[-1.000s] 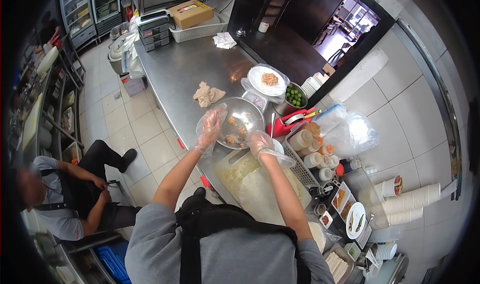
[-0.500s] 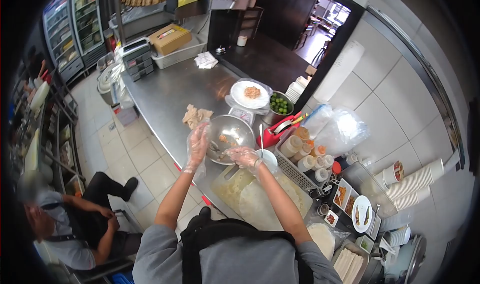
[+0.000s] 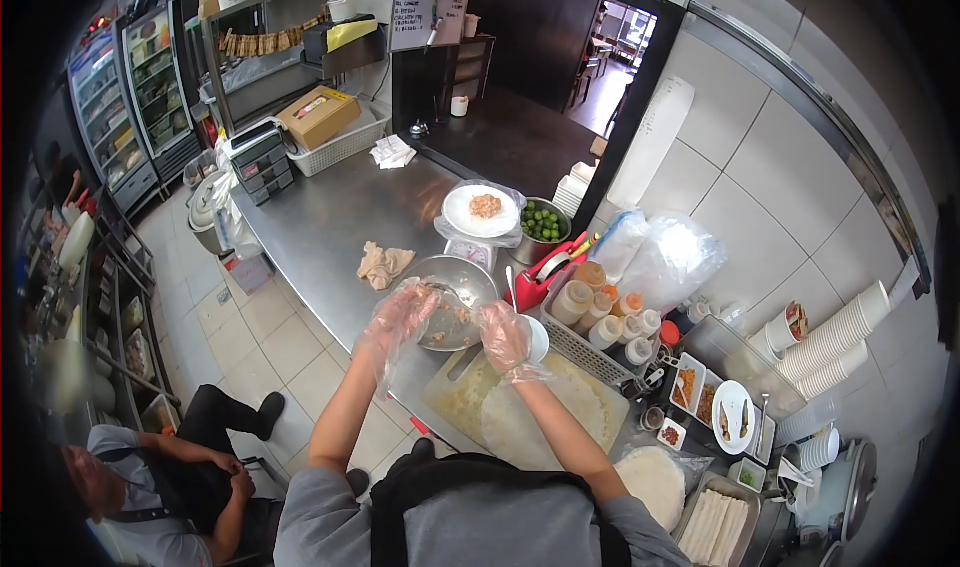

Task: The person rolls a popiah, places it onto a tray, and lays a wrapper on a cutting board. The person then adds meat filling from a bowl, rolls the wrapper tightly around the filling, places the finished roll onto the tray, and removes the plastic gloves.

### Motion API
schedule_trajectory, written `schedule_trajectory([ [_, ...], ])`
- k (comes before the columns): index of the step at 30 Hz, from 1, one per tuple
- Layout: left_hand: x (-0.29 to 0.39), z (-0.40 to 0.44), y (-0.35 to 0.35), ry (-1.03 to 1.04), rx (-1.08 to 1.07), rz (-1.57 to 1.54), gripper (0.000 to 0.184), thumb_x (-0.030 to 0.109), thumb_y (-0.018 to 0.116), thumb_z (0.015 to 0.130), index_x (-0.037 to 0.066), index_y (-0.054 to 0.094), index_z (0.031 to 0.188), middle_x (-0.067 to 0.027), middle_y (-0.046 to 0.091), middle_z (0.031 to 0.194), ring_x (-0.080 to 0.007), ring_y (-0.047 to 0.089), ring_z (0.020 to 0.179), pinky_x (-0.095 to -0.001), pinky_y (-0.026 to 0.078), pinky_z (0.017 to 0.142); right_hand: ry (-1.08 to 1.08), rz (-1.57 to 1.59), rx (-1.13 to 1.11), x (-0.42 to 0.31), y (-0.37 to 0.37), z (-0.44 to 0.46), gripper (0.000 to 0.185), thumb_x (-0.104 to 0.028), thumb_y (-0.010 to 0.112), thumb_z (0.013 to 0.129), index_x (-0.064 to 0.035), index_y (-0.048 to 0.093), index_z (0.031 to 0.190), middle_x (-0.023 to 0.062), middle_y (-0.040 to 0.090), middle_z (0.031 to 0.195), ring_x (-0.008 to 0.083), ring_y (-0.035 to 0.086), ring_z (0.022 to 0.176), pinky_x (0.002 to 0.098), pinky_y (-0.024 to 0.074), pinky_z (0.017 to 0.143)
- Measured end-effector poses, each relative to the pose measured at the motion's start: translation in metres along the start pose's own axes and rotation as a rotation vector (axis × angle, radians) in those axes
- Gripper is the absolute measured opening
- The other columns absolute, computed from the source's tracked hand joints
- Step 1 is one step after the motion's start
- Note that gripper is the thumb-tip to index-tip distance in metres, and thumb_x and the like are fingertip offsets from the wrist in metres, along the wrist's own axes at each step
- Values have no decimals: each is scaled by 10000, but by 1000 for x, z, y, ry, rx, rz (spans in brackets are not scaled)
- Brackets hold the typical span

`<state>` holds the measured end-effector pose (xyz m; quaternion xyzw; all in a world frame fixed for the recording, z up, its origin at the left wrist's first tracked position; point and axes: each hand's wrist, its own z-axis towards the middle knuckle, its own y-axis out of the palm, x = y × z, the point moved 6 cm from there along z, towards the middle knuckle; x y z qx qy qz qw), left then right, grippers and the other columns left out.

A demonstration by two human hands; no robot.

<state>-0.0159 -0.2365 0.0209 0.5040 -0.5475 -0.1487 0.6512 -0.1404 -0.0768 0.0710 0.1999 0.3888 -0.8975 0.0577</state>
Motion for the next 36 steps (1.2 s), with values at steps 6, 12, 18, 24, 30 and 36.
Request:
schedule_trajectory([
  [6, 5, 9, 9, -21, 4, 47, 410, 139, 518, 931, -19, 430, 1299, -177, 556, 1161, -220, 593, 1011, -270, 534, 871, 78, -61, 94, 21, -23, -9, 204, -48, 594, 783, -98, 619, 980, 103, 594, 979, 310, 592, 858, 406, 481, 767],
  [12, 45, 71, 54, 136, -38, 138, 362, 121, 535, 917, -37, 469, 1237, -172, 579, 1123, -226, 610, 975, -327, 530, 867, 260, 124, 149, 48, -33, -23, 155, -91, 604, 826, -86, 630, 978, 107, 602, 937, 283, 592, 882, 376, 470, 759],
  [18, 70, 148, 93, 128, 293, 276, 259, 177, 570, 901, 5, 552, 1095, -125, 600, 1032, -225, 611, 848, -351, 532, 765, 290, 137, 40, 40, -1, -33, 151, -99, 595, 829, -75, 628, 975, 122, 598, 946, 299, 584, 888, 393, 455, 790],
  [24, 76, 226, 44, 155, 487, 362, 408, 313, 643, 847, 46, 555, 1143, -138, 587, 1084, -231, 578, 857, -354, 498, 725, 311, 142, -105, 30, 4, -33, 186, -104, 566, 818, -76, 608, 997, 135, 586, 909, 336, 578, 889, 421, 456, 771],
  [30, 80, 203, 83, 89, 451, 286, 587, 331, 633, 848, 100, 427, 1347, -148, 313, 1454, -273, 357, 1299, -415, 337, 1028, 247, 68, -194, 25, 29, -37, 184, -146, 563, 816, -76, 629, 973, 176, 610, 945, 361, 595, 872, 463, 470, 746],
  [36, 84, 139, 145, 243, 94, 144, 602, 328, 501, 910, 129, 282, 1435, -122, 131, 1531, -246, 104, 1419, -446, 198, 1114, 334, -37, -435, 24, 46, -22, 193, -184, 543, 824, -68, 649, 936, 198, 625, 1002, 369, 601, 934, 473, 477, 793],
])
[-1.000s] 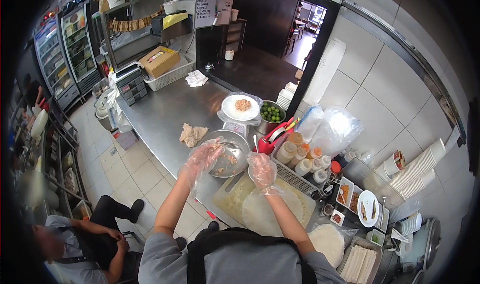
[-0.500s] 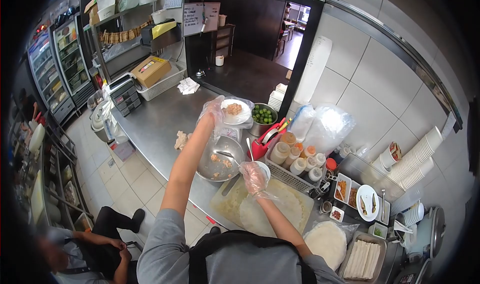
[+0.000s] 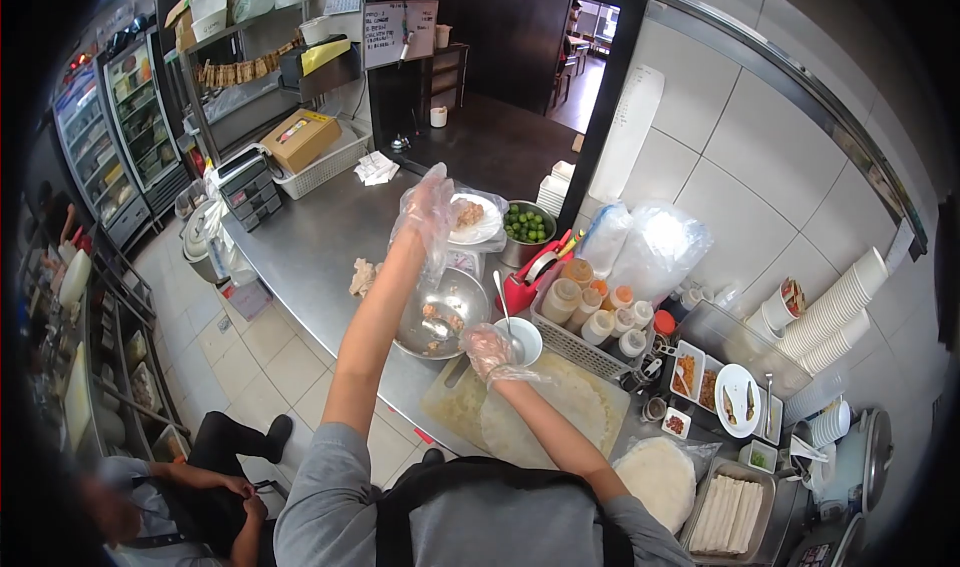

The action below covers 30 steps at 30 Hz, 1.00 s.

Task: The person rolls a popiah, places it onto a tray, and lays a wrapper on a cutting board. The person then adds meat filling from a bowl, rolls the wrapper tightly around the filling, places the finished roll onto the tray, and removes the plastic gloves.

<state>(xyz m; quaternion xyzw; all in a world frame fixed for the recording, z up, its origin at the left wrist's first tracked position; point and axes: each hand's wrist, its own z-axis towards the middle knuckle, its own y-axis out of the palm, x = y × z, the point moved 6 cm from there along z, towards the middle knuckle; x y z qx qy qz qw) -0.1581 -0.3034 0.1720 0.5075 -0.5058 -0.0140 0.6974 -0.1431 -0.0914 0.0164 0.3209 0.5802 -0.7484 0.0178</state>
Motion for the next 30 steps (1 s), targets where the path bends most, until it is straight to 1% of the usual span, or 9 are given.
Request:
schedule_trajectory([
  [4, 8, -16, -9, 13, -115, -52, 569, 279, 486, 919, 105, 289, 1423, -142, 210, 1498, -264, 198, 1387, -452, 259, 1089, 65, 0, -47, -2, -2, 12, 220, -195, 496, 844, -57, 646, 928, 198, 627, 998, 363, 601, 942, 467, 478, 812],
  [6, 10, -30, -14, 3, -124, -102, 538, 266, 511, 913, 53, 352, 1381, -165, 304, 1452, -284, 303, 1341, -460, 327, 1051, -50, -146, -54, -1, 6, 19, 261, -220, 455, 852, -51, 643, 917, 192, 628, 995, 353, 601, 932, 452, 478, 797],
  [15, -34, -80, -125, -147, -66, -183, 565, 309, 481, 924, 29, 325, 1390, -163, 329, 1442, -277, 333, 1327, -444, 348, 1043, -14, -333, -194, -26, -33, 35, 206, -144, 534, 772, -44, 690, 862, 217, 646, 927, 389, 635, 843, 453, 512, 737],
  [18, -62, -91, -176, -203, -24, -134, 587, 350, 464, 928, 44, 308, 1405, -156, 303, 1460, -262, 309, 1344, -441, 304, 1071, -150, -411, -140, -37, -47, 56, 281, -236, 512, 784, -27, 687, 849, 205, 644, 943, 369, 634, 845, 447, 491, 770],
  [22, -75, -109, -190, -246, 168, -65, 549, 317, 437, 947, 39, 319, 1406, -126, 306, 1470, -273, 289, 1352, -413, 282, 1083, -189, -247, -21, -61, -88, 122, 299, -201, 549, 787, -130, 610, 1071, 210, 555, 1143, 356, 556, 1063, 447, 467, 857],
  [25, -19, -132, -117, 257, -177, 800, 477, 255, 480, 935, 31, 414, 1351, -143, 418, 1395, -326, 331, 1320, -412, 292, 1076, -244, -261, 44, -55, -93, 197, 410, -323, 586, 762, -177, 594, 1145, 190, 519, 1209, 358, 544, 1084, 449, 448, 895],
  [28, -21, -88, -109, 646, -56, 1510, 412, 186, 531, 897, 38, 502, 1280, -180, 500, 1301, -371, 414, 1246, -426, 317, 1060, -358, -467, -61, -42, -78, 246, 570, -431, 631, 705, -237, 551, 1234, 189, 485, 1262, 353, 524, 1123, 449, 428, 932],
  [29, -22, -76, -101, 893, -19, 1589, 340, 160, 549, 847, 39, 577, 1163, -206, 551, 1188, -382, 474, 1165, -444, 362, 1013, -327, -566, -155, -39, -75, 256, 711, -487, 669, 647, -259, 502, 1299, 201, 464, 1284, 350, 493, 1163, 446, 400, 970],
  [30, -17, -65, -91, 856, -34, 1668, 334, 163, 564, 832, 43, 585, 1143, -189, 560, 1168, -376, 475, 1157, -450, 362, 1010, -345, -564, -192, -41, -77, 260, 692, -486, 669, 655, -245, 509, 1284, 204, 448, 1305, 352, 493, 1161, 450, 396, 974],
])
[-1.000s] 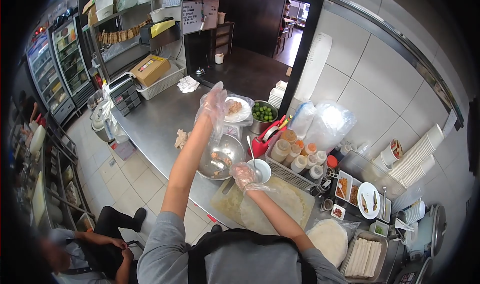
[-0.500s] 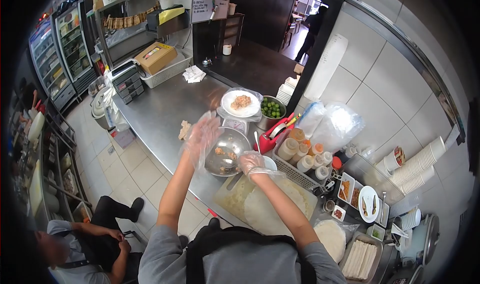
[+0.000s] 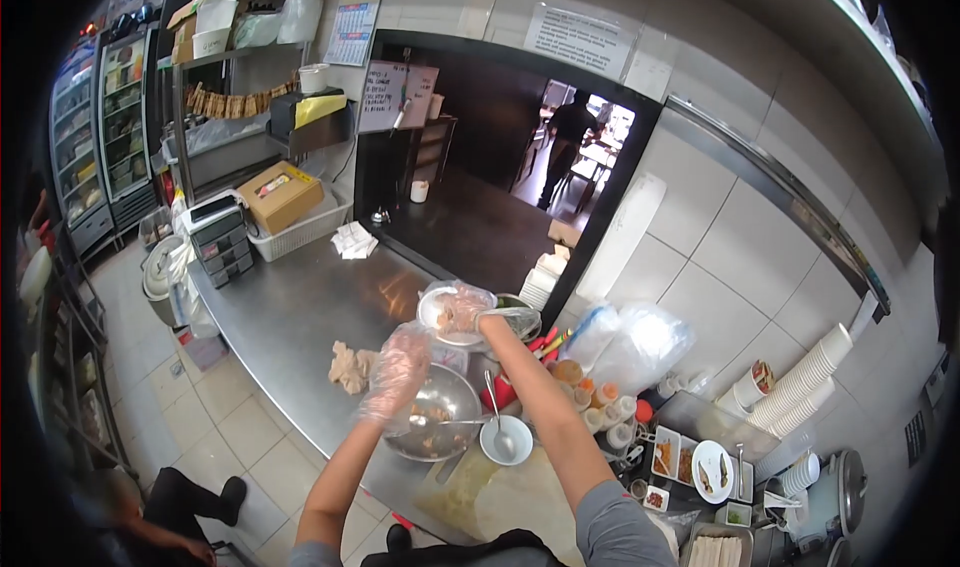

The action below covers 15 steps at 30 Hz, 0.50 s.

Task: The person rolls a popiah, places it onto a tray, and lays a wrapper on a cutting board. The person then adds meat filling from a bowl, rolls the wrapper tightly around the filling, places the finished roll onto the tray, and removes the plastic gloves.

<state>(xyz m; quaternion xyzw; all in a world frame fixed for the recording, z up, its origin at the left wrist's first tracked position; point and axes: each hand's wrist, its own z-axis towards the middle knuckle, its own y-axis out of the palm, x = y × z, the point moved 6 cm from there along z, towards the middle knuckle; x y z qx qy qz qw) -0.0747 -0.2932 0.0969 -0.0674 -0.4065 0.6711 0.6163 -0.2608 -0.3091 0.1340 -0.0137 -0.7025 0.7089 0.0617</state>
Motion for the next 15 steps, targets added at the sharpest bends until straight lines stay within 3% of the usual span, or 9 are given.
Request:
schedule_trajectory([
  [2, 13, 28, -5, -14, -127, 111, 324, 169, 594, 802, 51, 601, 1104, -155, 576, 1128, -362, 478, 1142, -461, 363, 1004, -74, 103, 20, 15, 27, 19, 642, -473, 671, 661, -221, 542, 1237, 195, 507, 1238, 355, 528, 1109, 450, 416, 951],
  [5, 7, 42, 23, 32, -91, 228, 236, 181, 587, 772, 38, 623, 957, -181, 587, 1036, -380, 491, 1085, -486, 379, 946, -131, 107, -52, 21, 43, 33, 537, -453, 667, 676, -194, 597, 1140, 163, 573, 1138, 337, 554, 1067, 442, 436, 916],
  [8, 5, 46, 35, 72, -130, 245, 190, 192, 581, 756, 37, 637, 851, -182, 602, 963, -363, 510, 1030, -483, 386, 913, -41, 68, 22, 18, 33, 25, 354, -442, 609, 728, -163, 689, 929, 114, 666, 1009, 290, 633, 938, 434, 494, 803],
  [9, 7, 45, 36, 86, -163, 224, 183, 197, 580, 751, 37, 640, 817, -180, 607, 938, -355, 516, 1011, -480, 388, 903, -54, 74, 133, 24, 36, 27, 267, -378, 587, 746, -154, 694, 846, 114, 676, 905, 294, 643, 843, 437, 501, 736],
  [12, 11, 46, 25, 75, -108, 155, 183, 213, 584, 740, 48, 654, 776, -160, 619, 898, -338, 520, 981, -473, 385, 901, 70, 202, 226, 53, 45, 30, 290, -385, 589, 745, -143, 687, 873, 83, 679, 905, 286, 645, 814, 433, 502, 742],
  [15, 7, 47, 29, 66, -164, 187, 189, 226, 589, 734, 55, 657, 778, -157, 618, 902, -327, 523, 983, -473, 378, 909, 349, 1039, 184, 73, 30, 12, 137, -135, 586, 807, -82, 612, 931, 54, 608, 813, 167, 589, 731, 289, 476, 621],
])
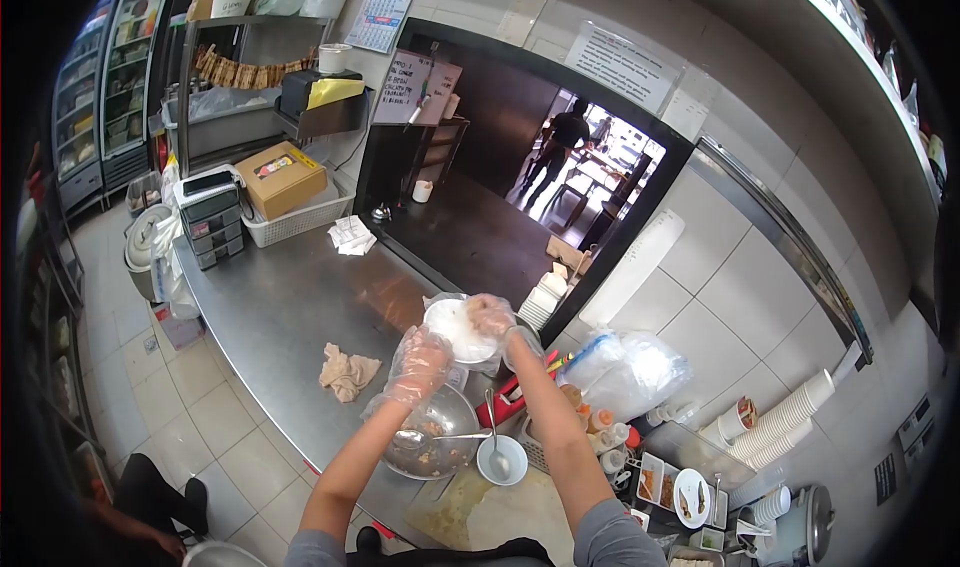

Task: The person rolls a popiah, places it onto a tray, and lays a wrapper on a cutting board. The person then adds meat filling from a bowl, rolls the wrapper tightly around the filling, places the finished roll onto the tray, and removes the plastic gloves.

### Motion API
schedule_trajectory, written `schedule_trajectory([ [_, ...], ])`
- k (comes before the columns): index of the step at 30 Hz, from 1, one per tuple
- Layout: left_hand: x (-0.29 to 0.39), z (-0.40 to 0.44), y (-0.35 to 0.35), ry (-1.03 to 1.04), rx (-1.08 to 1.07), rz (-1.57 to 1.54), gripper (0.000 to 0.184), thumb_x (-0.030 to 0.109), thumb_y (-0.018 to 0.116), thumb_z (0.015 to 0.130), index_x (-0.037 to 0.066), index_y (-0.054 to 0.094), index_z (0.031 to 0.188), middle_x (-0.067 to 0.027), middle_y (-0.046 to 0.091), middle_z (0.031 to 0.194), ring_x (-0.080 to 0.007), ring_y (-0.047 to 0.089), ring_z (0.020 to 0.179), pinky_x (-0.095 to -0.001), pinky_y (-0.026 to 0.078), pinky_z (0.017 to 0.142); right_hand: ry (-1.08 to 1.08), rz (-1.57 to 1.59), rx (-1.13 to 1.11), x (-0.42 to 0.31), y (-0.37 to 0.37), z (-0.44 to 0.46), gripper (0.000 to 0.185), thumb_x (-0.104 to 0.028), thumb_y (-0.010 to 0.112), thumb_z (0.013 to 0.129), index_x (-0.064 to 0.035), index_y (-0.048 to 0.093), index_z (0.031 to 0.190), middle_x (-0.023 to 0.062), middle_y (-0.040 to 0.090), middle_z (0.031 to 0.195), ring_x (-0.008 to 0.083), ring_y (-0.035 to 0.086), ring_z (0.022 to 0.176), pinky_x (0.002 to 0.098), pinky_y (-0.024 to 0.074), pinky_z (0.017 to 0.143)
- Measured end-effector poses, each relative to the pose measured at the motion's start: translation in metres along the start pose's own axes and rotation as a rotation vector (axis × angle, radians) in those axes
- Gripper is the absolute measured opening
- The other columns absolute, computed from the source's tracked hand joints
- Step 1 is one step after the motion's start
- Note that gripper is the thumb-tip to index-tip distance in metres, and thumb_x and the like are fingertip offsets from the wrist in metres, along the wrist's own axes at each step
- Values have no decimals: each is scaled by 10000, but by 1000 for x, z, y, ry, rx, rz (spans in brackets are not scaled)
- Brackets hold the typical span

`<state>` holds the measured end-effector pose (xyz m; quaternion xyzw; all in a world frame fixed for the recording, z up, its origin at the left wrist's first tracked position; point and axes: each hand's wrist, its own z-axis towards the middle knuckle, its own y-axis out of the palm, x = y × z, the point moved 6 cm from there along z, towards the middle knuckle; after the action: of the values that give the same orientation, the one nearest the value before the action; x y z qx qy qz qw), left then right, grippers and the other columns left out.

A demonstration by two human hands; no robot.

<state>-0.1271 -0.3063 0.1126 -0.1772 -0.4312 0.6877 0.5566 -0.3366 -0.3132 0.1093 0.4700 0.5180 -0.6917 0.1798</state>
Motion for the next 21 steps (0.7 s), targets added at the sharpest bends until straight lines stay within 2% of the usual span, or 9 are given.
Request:
schedule_trajectory([
  [1, -2, 0, 4, -7, 17, 10, 187, 228, 592, 733, 59, 656, 781, -158, 618, 899, -326, 523, 986, -474, 376, 912, 127, 267, -2, 5, -7, -4, 123, -51, 584, 828, -62, 587, 950, 44, 584, 783, 127, 571, 704, 241, 467, 581],
  [4, -6, 1, 15, -22, 37, 31, 207, 244, 599, 734, 64, 657, 818, -162, 615, 911, -326, 522, 989, -476, 366, 923, -34, 936, -133, 6, -26, -4, 254, -131, 618, 841, -73, 564, 1082, -6, 520, 686, 82, 535, 645, 206, 436, 559],
  [7, -6, 4, 8, -35, -36, -36, 322, 284, 601, 755, 57, 631, 981, -177, 596, 1002, -347, 504, 1027, -476, 348, 950, -26, 1355, -128, -17, -44, -42, 308, -147, 593, 878, -84, 499, 1164, -3, 476, 709, 83, 494, 639, 225, 437, 565],
  [8, -4, 5, -5, -49, -84, -103, 402, 302, 601, 769, 53, 600, 1083, -190, 585, 1059, -361, 490, 1068, -474, 338, 970, -98, 1435, -195, -15, -50, -54, 309, -184, 589, 897, -90, 498, 1177, 35, 543, 853, 121, 551, 741, 252, 466, 600],
  [9, -2, 5, -11, -63, -134, -171, 488, 320, 601, 782, 48, 568, 1186, -202, 573, 1117, -375, 475, 1110, -472, 328, 990, -76, 1394, -148, -13, -55, -74, 321, -191, 587, 900, -89, 494, 1190, 49, 552, 902, 139, 562, 794, 264, 477, 629],
  [12, 7, -2, -26, -44, 25, -40, 801, 379, 642, 778, 73, 286, 1427, -224, 408, 1356, -416, 346, 1268, -469, 275, 1060, -50, 1231, -34, -30, -59, -162, 366, -203, 580, 907, -91, 475, 1239, 90, 563, 1073, 192, 577, 965, 304, 504, 735],
  [15, 23, -10, -76, -52, -38, -113, 1042, 404, 721, 723, 76, 77, 1473, -217, 226, 1475, -426, 206, 1353, -465, 212, 1105, -102, 927, 26, -23, -63, -246, 514, -220, 637, 853, -62, 435, 1299, 113, 554, 1183, 225, 572, 1050, 337, 496, 861],
  [18, 39, -29, -105, 4, 175, -427, 1131, 378, 789, 656, 45, 75, 1467, -204, 160, 1499, -424, 188, 1361, -467, 190, 1113, -162, 763, 7, -19, -64, -323, 509, -142, 642, 848, -38, 435, 1302, 95, 546, 1174, 176, 560, 1036, 287, 490, 793],
  [21, 73, -52, -121, 74, 158, -627, 1081, 359, 781, 675, 0, 118, 1449, -234, 205, 1478, -421, 219, 1354, -472, 198, 1108, 84, 580, 141, 21, -54, -377, 545, -115, 679, 803, -31, 456, 1293, 66, 563, 1106, 141, 569, 946, 263, 476, 728],
])
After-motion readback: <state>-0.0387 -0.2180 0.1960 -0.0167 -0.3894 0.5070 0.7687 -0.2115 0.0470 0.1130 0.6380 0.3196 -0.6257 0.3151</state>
